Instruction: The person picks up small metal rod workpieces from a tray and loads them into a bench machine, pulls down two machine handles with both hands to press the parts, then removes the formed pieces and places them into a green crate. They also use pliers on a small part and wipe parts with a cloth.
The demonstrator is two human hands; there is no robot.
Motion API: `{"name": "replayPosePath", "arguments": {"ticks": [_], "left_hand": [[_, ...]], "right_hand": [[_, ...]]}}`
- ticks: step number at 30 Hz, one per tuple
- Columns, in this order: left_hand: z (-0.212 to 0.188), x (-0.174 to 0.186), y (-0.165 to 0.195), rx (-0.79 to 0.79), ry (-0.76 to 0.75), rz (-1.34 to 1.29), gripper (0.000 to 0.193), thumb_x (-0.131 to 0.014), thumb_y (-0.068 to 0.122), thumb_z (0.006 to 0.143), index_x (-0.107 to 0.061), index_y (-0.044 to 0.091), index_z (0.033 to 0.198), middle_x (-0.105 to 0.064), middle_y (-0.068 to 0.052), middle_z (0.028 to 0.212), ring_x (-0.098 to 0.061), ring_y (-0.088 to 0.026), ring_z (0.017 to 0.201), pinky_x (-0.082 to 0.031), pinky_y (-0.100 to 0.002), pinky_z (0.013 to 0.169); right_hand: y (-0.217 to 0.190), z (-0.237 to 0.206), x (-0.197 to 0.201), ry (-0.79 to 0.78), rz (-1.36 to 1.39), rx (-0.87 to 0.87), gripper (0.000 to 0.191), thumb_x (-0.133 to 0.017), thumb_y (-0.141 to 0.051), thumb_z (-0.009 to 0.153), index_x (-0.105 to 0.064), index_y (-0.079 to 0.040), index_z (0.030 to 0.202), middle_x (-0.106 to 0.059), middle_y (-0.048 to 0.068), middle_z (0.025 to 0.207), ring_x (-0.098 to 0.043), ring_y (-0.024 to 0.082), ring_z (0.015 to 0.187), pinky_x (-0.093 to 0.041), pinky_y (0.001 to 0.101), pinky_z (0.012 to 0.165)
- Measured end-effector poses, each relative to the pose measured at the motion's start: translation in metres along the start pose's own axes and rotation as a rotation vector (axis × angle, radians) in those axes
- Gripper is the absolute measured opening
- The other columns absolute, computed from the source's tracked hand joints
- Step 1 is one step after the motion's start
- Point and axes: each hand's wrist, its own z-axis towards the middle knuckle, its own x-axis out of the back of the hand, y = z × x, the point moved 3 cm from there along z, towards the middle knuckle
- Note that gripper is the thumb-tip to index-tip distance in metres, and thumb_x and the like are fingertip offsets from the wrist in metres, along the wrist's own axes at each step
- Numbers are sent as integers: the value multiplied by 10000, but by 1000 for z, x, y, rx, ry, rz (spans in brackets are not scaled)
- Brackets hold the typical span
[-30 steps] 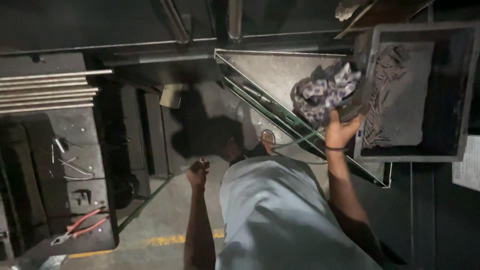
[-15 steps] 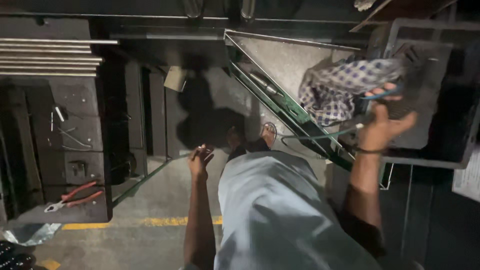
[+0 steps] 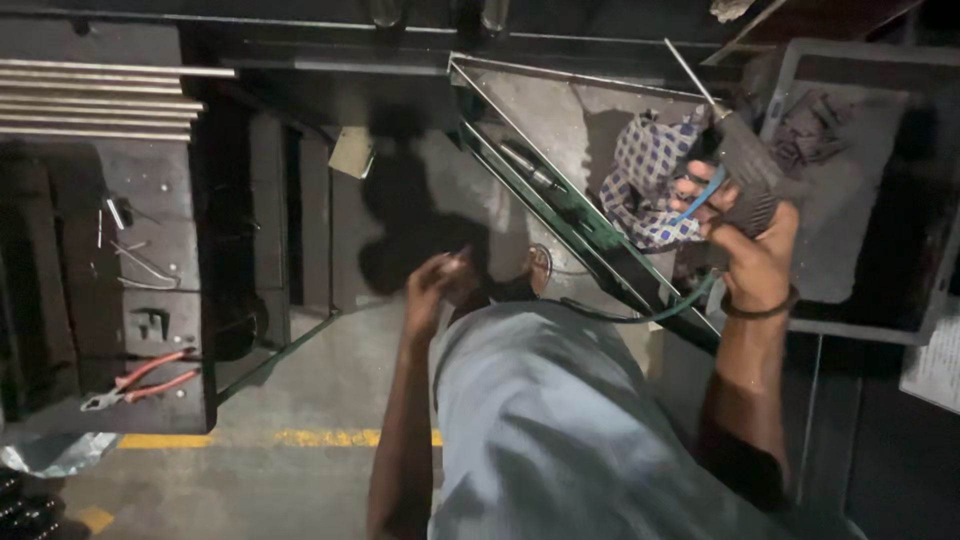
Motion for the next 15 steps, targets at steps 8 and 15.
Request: {"name": "replayPosePath", "arguments": {"ticks": [8, 15], "left_hand": [[77, -254, 93, -964, -531, 732, 257, -731, 231, 920, -736, 58, 1110, -547, -175, 1471, -567, -345, 1354, -481, -431, 1131], [125, -302, 52, -571, -537, 900, 190, -673, 131, 926, -693, 84, 1110, -713, -159, 1173, -698, -318, 1115, -546, -406, 1002]], "right_hand": [[1, -11, -14, -119, -55, -33, 177, -562, 152, 863, -574, 71, 1020, -658, 299, 1219, -706, 374, 1102, -597, 533, 990], [-55, -53, 0, 26, 41, 183, 329, -607, 123, 833, -586, 8, 1140, -680, 254, 1191, -720, 328, 1046, -624, 526, 983]]}}
